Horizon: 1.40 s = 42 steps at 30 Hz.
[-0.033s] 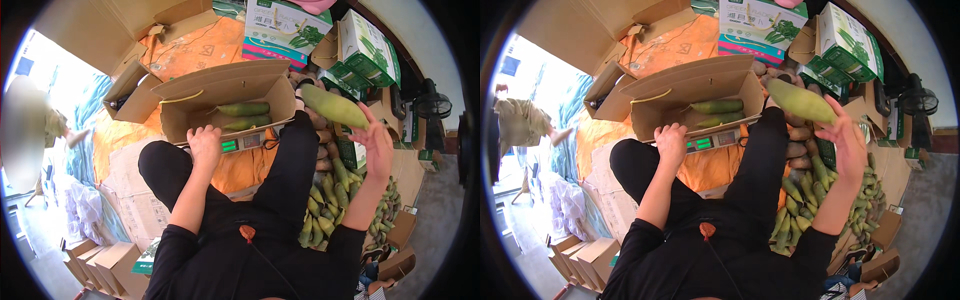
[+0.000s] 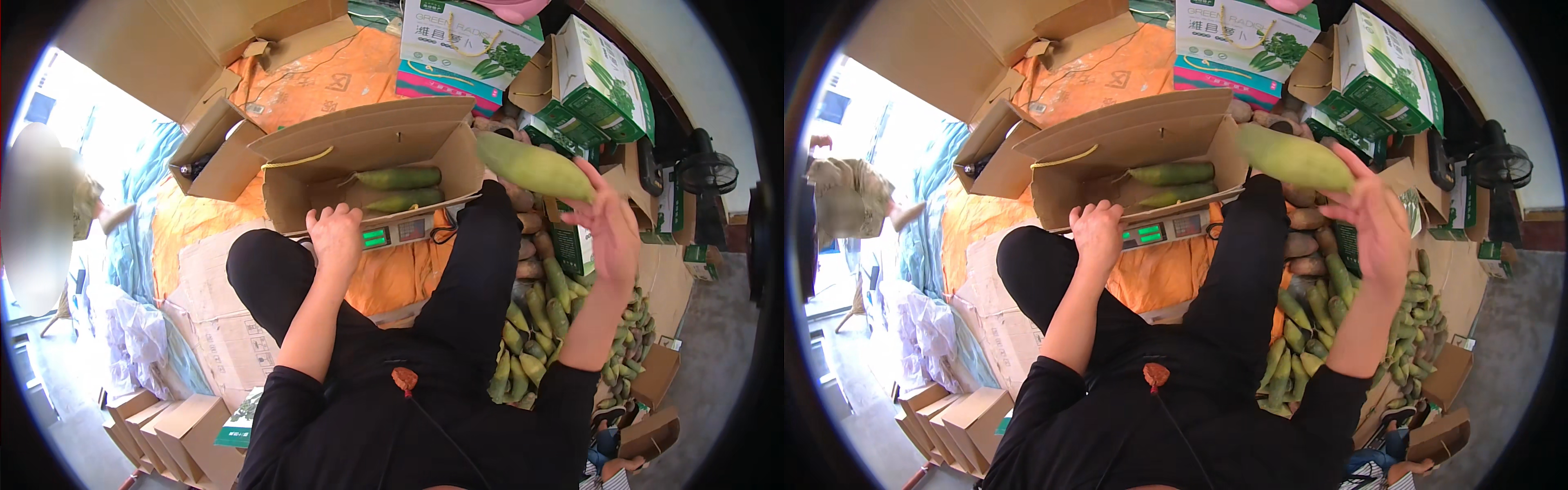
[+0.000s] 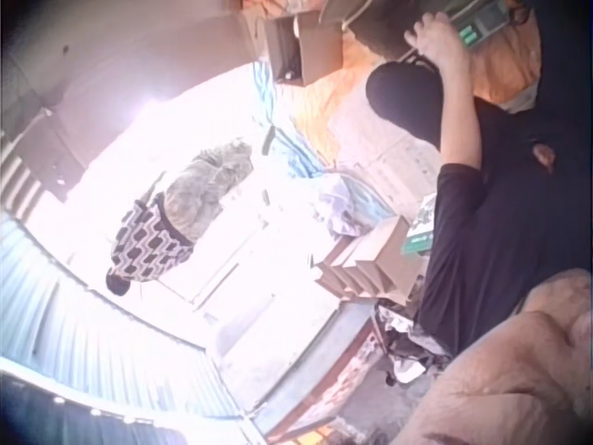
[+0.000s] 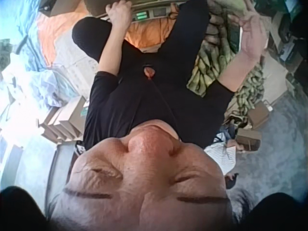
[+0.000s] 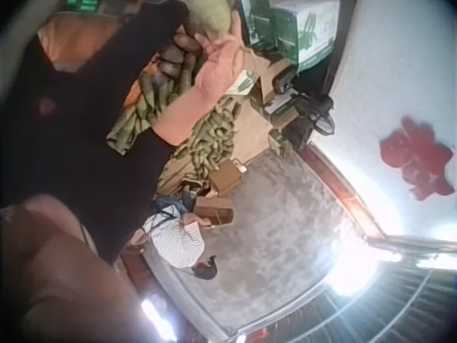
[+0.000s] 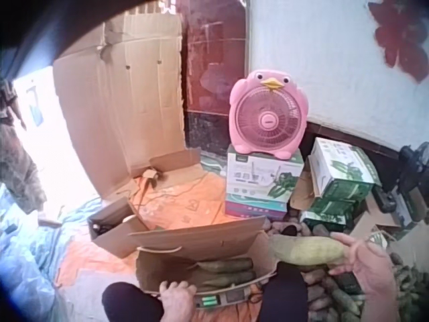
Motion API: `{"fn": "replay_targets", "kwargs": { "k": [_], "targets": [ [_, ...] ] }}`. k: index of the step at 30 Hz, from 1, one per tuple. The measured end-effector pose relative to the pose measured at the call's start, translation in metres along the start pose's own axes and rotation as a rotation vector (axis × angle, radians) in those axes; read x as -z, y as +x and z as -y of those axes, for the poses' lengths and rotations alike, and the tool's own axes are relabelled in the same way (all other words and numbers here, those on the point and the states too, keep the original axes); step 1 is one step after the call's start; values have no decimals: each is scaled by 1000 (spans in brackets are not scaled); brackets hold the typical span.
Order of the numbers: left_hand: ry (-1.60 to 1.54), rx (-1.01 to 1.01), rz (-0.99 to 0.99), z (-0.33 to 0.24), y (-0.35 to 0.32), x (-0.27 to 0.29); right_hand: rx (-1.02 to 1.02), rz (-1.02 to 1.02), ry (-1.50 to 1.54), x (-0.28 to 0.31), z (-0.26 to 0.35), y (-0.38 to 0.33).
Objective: The recorder sits on the floor and sorts long green squash or gourds into a cardboard box on a digital scale, weighing them and preparing them for shipment.
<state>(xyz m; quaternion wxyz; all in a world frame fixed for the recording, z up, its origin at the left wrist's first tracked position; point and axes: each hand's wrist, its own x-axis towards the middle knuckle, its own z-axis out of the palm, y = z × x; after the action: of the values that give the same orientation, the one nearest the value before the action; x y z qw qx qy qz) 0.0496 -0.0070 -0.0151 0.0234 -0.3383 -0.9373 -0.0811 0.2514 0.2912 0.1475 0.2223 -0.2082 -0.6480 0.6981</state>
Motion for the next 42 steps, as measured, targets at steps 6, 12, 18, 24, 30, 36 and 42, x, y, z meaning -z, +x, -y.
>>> {"fn": "replay_targets", "kwargs": {
  "k": [6,12,18,24,30,36,42],
  "targets": [
    [66,27,67,4,-2,-3,-248,375,-8,-107,-53,72],
    [68,24,83,2,-2,-4,-433,620,-281,-216,-147,109],
    [80,7,70,-2,-1,0,-30,718,-724,-237,-193,121],
    [117,2,71,-1,3,4,3,789,-821,-191,-167,127],
    [82,-10,54,-2,4,4,62,478,-473,-93,-97,104],
    [105,-7,88,-9,6,6,-91,-121,-581,54,-144,42],
    [93,-49,114,-14,9,1,-582,-265,-815,164,-331,-91]
  ]
}}
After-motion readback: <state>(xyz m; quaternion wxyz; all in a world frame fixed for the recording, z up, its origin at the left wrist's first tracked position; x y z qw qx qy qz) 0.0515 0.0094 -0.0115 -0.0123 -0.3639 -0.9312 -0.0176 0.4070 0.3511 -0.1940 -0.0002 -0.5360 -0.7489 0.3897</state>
